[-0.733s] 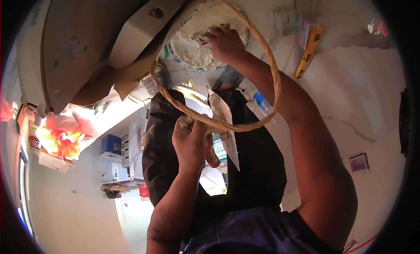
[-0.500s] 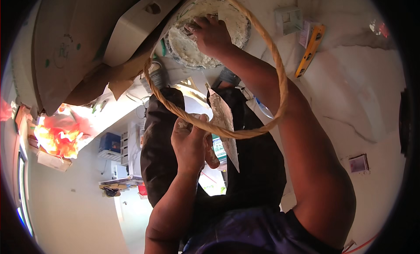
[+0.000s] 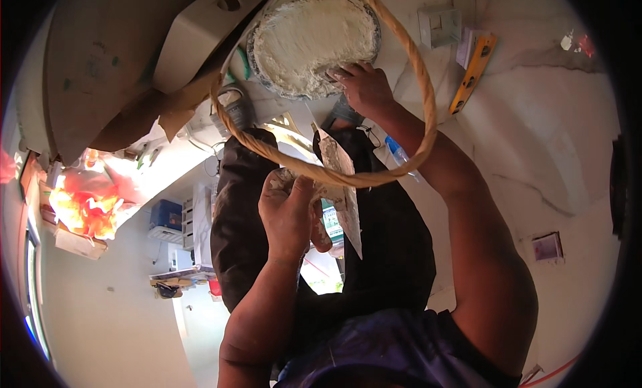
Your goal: The person applies plaster around electrical conduits and wall channels using putty knives, scoops plaster from a plate, and spreads compound along the wall joint. Then, the person aligns and tests the fit of an electrical socket cover against the wall.
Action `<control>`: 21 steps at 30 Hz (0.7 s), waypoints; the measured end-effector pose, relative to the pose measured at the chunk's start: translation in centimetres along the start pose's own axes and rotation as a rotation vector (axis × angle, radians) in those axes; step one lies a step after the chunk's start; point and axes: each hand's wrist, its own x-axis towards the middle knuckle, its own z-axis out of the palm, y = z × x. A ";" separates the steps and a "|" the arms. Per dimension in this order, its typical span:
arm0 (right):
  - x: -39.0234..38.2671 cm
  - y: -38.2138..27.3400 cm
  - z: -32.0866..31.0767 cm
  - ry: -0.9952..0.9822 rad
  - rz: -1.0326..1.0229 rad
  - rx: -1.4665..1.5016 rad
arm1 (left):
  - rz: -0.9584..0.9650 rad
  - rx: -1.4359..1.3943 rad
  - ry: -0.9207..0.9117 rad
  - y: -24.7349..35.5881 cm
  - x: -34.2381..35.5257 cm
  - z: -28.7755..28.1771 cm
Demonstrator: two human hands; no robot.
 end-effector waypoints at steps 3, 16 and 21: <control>-0.8 0.7 -1.3 -0.105 -0.032 -0.015 | 0.000 -0.004 -0.007 0.0 -0.1 0.0; 5.1 -1.1 0.0 -0.253 -0.117 -0.022 | -0.021 0.050 -0.009 0.4 -0.3 0.0; 6.1 1.3 -3.9 -0.183 0.011 0.278 | -0.033 0.053 -0.017 0.4 -0.2 -0.1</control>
